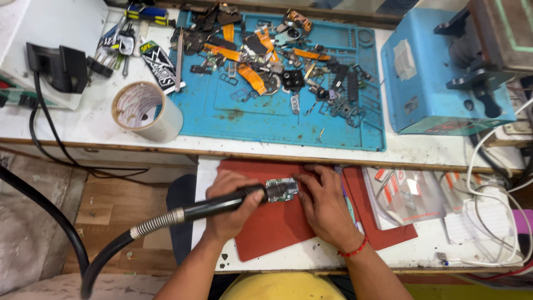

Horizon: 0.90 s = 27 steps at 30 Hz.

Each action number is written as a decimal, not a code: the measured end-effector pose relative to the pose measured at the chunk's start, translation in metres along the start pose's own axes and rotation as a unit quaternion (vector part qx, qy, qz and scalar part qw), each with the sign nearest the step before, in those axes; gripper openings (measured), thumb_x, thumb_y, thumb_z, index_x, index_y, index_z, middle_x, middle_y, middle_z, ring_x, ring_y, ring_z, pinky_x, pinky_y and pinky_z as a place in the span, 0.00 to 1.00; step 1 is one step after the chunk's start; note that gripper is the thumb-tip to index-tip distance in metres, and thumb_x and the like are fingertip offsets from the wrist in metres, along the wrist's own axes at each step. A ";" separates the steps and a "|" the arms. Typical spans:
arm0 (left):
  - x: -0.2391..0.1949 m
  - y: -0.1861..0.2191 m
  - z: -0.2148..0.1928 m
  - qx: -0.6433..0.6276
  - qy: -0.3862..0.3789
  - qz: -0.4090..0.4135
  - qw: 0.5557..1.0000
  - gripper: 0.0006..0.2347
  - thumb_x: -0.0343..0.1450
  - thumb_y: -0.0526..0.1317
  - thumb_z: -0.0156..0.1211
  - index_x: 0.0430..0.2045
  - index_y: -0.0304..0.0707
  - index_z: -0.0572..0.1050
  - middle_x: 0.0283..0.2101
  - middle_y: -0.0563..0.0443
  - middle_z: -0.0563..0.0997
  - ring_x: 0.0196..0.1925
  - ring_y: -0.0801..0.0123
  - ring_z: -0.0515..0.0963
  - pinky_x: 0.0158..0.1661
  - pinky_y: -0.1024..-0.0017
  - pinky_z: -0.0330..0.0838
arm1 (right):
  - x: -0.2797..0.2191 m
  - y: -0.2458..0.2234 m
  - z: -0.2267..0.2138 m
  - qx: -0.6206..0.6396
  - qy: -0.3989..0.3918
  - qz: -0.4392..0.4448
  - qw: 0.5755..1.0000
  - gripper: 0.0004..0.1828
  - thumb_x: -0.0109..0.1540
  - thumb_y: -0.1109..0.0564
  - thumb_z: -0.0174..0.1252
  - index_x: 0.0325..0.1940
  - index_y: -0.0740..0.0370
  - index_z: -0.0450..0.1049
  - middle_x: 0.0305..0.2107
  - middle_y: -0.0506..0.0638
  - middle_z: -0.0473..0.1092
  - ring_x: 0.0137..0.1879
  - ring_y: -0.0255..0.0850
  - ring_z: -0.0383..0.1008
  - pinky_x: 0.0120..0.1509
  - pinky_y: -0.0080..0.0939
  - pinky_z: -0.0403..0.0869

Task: The person uses a hot air gun to apply heat to a small circuit board placed on a red mat. They hold the board steady with their right hand while directing the hot air with their left hand, repeatedly adjusting the angle and position of the tool.

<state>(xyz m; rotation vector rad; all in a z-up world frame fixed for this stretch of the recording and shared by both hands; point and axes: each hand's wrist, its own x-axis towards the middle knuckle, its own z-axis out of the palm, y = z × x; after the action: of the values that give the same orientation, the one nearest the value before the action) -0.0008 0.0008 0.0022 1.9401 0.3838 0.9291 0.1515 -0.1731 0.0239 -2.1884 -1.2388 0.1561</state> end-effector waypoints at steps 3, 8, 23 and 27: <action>0.000 0.004 0.001 -0.021 -0.021 0.000 1.000 0.12 0.66 0.45 0.68 0.32 0.34 0.83 0.31 0.46 0.82 0.38 0.61 0.80 0.43 0.65 0.74 | -0.001 -0.001 0.002 0.013 0.020 -0.010 1.000 0.20 0.59 0.61 0.61 0.56 0.60 0.74 0.55 0.60 0.65 0.61 0.59 0.64 0.66 0.54 0.66; -0.002 0.003 0.004 -0.006 0.053 -0.044 0.998 0.14 0.67 0.44 0.66 0.36 0.29 0.80 0.37 0.42 0.82 0.40 0.60 0.81 0.43 0.66 0.75 | 0.000 -0.001 -0.005 0.033 0.020 -0.018 0.999 0.18 0.59 0.62 0.61 0.54 0.61 0.75 0.54 0.60 0.66 0.61 0.59 0.65 0.66 0.54 0.66; -0.010 -0.027 0.001 -0.062 -0.011 -0.044 0.997 0.13 0.67 0.43 0.65 0.33 0.28 0.83 0.31 0.43 0.84 0.37 0.61 0.82 0.43 0.66 0.74 | 0.003 -0.001 -0.008 0.028 -0.010 -0.005 1.000 0.21 0.58 0.59 0.63 0.57 0.59 0.76 0.56 0.61 0.65 0.63 0.59 0.63 0.67 0.55 0.63; -0.015 -0.040 0.000 -0.094 -0.049 -0.030 0.994 0.13 0.66 0.44 0.64 0.31 0.28 0.84 0.30 0.43 0.83 0.35 0.60 0.82 0.40 0.65 0.75 | 0.001 -0.001 -0.006 0.022 -0.014 -0.009 1.000 0.21 0.57 0.59 0.64 0.55 0.58 0.77 0.56 0.61 0.65 0.64 0.59 0.62 0.68 0.56 0.62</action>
<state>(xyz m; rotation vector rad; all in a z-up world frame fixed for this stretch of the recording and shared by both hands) -0.0068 0.0126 -0.0381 1.7835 0.2859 0.7985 0.1537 -0.1750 0.0291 -2.1443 -1.2593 0.2054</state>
